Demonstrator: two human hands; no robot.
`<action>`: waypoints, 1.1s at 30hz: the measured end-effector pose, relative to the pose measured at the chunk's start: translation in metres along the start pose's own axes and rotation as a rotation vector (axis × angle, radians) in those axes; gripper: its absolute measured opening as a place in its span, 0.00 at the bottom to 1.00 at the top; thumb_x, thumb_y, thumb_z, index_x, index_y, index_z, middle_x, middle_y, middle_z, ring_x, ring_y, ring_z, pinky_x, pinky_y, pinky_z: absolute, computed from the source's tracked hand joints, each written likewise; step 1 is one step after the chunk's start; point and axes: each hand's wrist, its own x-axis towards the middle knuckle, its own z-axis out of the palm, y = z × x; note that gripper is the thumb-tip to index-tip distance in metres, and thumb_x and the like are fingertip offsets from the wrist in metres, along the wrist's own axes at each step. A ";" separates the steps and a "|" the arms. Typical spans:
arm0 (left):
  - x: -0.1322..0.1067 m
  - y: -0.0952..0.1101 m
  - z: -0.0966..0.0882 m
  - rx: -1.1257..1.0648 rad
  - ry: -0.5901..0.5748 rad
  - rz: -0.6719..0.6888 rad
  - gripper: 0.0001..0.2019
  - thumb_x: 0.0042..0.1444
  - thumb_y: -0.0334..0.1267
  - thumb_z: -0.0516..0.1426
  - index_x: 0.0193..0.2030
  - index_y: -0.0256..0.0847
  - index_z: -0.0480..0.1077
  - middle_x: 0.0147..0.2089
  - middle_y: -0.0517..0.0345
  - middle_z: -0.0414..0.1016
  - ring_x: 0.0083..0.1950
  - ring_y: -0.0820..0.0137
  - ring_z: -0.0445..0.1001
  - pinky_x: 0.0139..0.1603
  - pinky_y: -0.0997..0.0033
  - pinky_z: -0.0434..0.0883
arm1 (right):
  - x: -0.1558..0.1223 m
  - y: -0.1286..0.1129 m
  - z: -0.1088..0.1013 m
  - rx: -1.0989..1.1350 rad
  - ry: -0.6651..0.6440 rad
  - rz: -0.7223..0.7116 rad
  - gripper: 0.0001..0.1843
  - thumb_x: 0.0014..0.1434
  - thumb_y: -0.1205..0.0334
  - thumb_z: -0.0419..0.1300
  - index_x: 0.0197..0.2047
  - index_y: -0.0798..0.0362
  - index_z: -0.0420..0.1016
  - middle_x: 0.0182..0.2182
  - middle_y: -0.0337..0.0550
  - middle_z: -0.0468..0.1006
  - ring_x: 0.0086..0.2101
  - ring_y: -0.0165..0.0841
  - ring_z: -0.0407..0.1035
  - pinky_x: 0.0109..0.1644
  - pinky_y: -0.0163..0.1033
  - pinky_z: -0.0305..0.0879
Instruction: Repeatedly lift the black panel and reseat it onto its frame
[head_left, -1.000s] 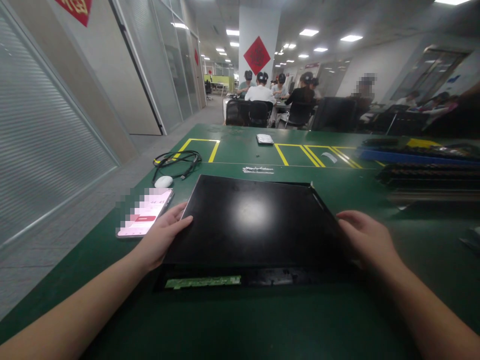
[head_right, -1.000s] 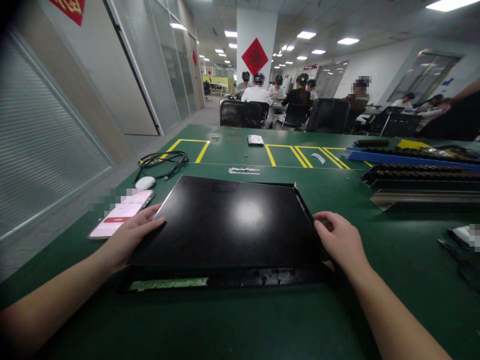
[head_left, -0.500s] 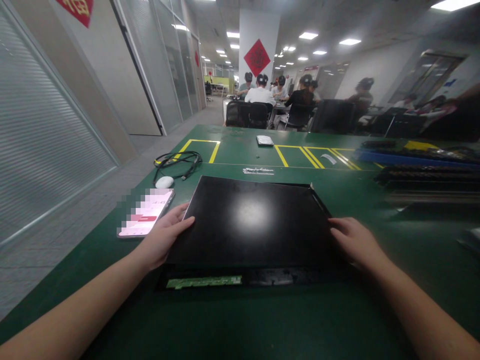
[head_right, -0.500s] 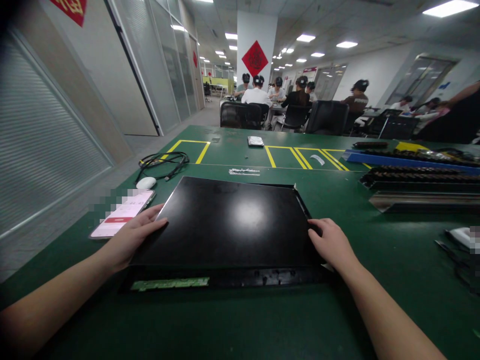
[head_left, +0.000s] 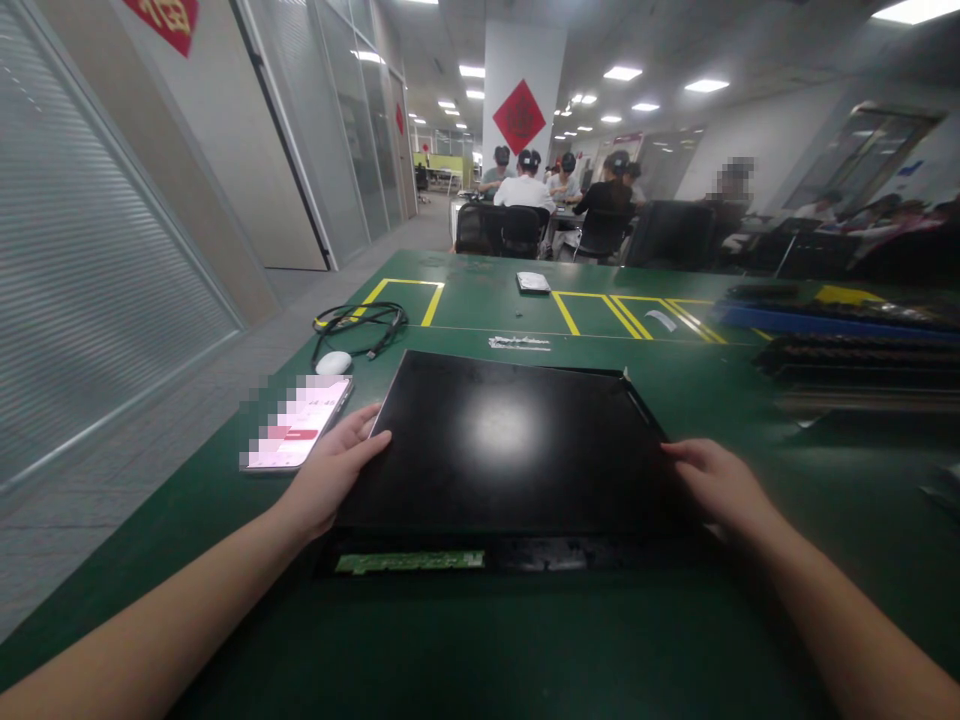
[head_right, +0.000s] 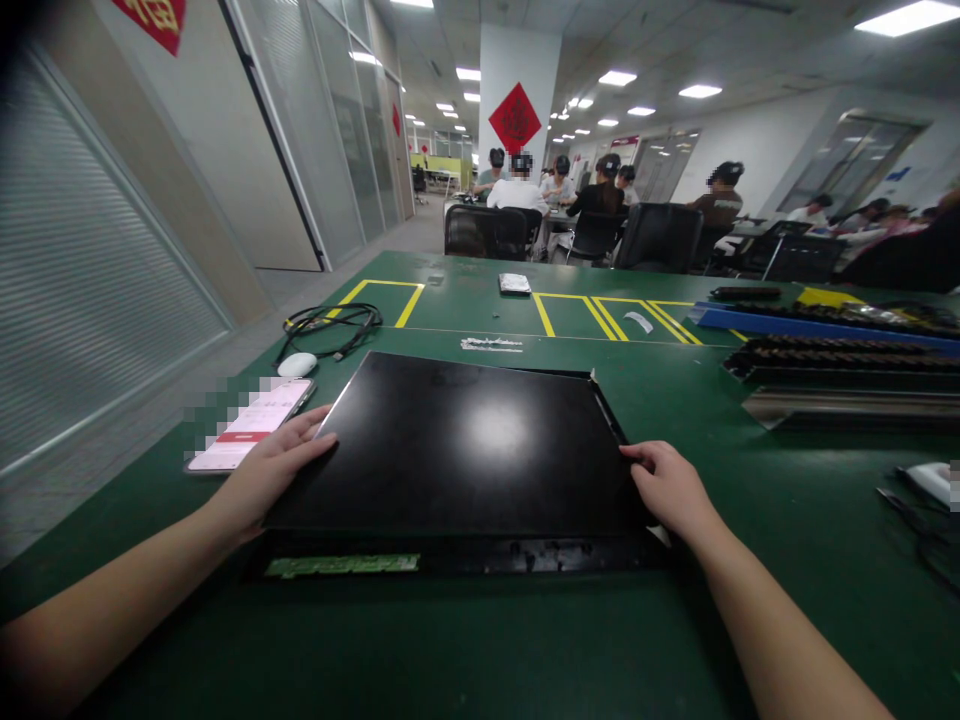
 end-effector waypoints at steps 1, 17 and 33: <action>0.000 0.000 0.001 -0.001 0.013 0.000 0.26 0.57 0.22 0.60 0.63 0.36 0.67 0.46 0.47 0.87 0.37 0.61 0.86 0.31 0.72 0.82 | 0.000 0.000 0.000 0.001 -0.007 0.020 0.21 0.51 0.59 0.56 0.45 0.52 0.84 0.40 0.51 0.82 0.38 0.43 0.77 0.39 0.47 0.73; -0.005 0.008 -0.006 0.025 -0.040 -0.005 0.31 0.52 0.36 0.67 0.64 0.45 0.70 0.51 0.51 0.85 0.44 0.58 0.85 0.34 0.71 0.82 | 0.003 0.004 0.003 0.020 0.000 0.075 0.22 0.52 0.62 0.56 0.47 0.54 0.82 0.41 0.51 0.82 0.39 0.42 0.76 0.40 0.44 0.71; 0.028 -0.033 -0.043 0.812 0.037 0.410 0.29 0.55 0.53 0.60 0.60 0.38 0.73 0.74 0.39 0.59 0.73 0.47 0.60 0.68 0.43 0.64 | 0.004 0.005 0.002 0.008 0.013 0.003 0.19 0.50 0.60 0.56 0.43 0.52 0.83 0.38 0.48 0.81 0.37 0.41 0.75 0.42 0.45 0.71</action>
